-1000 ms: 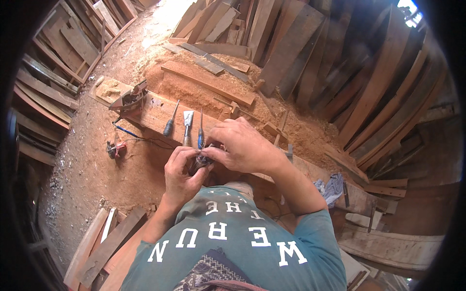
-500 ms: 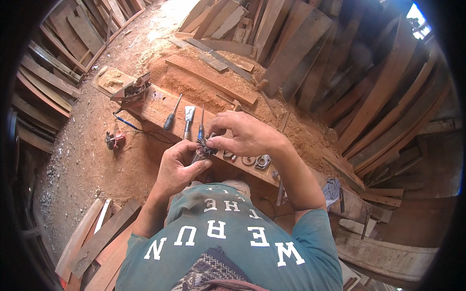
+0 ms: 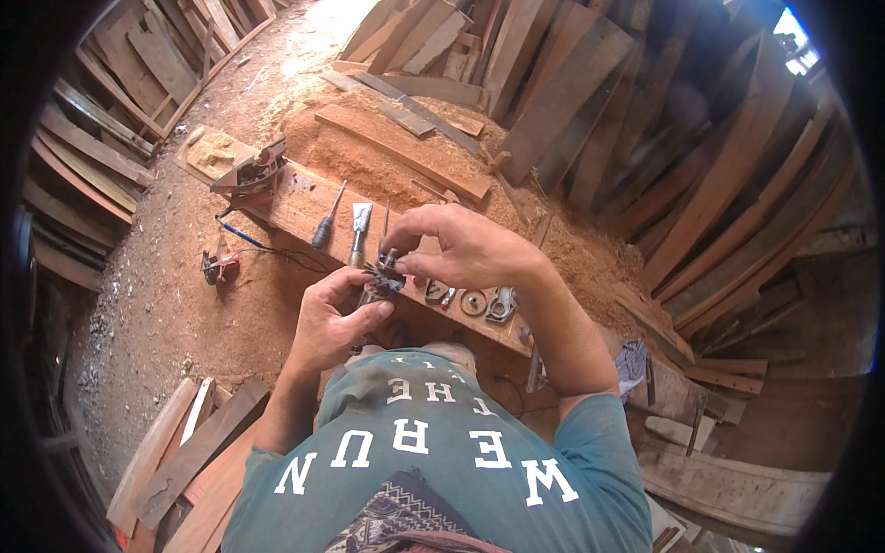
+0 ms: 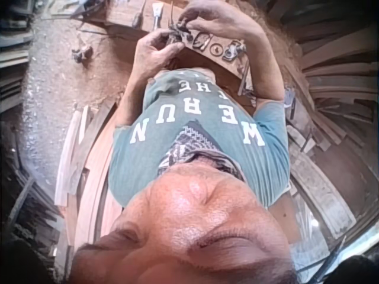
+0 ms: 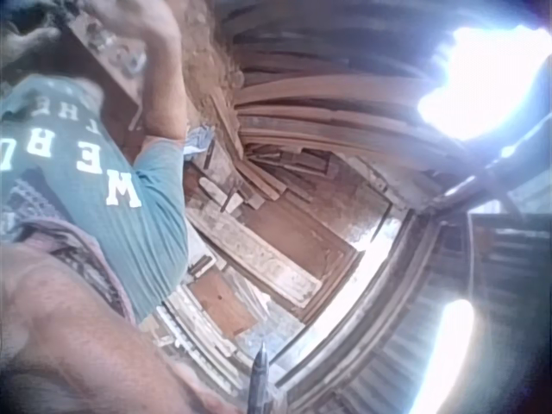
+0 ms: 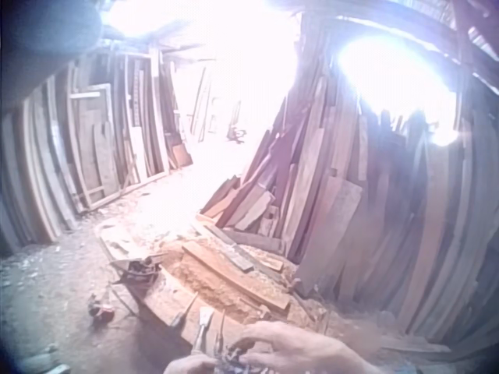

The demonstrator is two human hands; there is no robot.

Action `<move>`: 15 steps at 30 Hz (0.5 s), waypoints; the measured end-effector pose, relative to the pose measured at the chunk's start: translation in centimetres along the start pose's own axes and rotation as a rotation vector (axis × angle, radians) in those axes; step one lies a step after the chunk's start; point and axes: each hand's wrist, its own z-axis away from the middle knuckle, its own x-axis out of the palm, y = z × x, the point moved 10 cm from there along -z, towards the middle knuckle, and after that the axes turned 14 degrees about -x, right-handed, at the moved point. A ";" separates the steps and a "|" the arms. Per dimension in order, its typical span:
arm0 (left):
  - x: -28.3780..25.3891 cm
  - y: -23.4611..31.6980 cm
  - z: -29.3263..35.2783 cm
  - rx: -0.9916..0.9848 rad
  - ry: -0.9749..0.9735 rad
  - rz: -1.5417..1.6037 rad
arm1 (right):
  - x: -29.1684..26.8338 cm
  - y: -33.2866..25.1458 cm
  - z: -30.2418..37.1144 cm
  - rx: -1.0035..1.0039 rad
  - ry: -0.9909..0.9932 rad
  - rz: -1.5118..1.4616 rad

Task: The person applies adhesive from a small tube to a circular mechanical part and assembles several metal components, including a gear, by hand. They work on a wooden workbench covered in sawdust in a workshop environment.

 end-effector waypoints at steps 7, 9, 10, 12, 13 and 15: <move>-0.5 -0.4 0.2 -0.100 -0.006 0.042 | 0.4 -0.2 -0.2 -0.039 0.086 -0.092; -0.5 -0.6 0.2 -0.110 -0.014 0.031 | 0.5 -0.4 -0.5 -0.079 0.040 -0.057; -0.5 -0.3 0.2 -0.086 -0.018 0.020 | 0.6 -0.6 -0.6 -0.099 0.018 -0.040; -0.4 0.3 0.5 -0.039 -0.026 0.000 | 0.9 0.3 -0.5 0.049 -0.053 0.027; -0.5 0.4 0.6 -0.013 -0.012 -0.011 | 1.1 0.8 -0.3 0.122 -0.090 0.060; -0.6 0.5 0.6 0.040 0.014 -0.035 | 1.0 -0.8 -0.7 -0.060 -0.043 0.054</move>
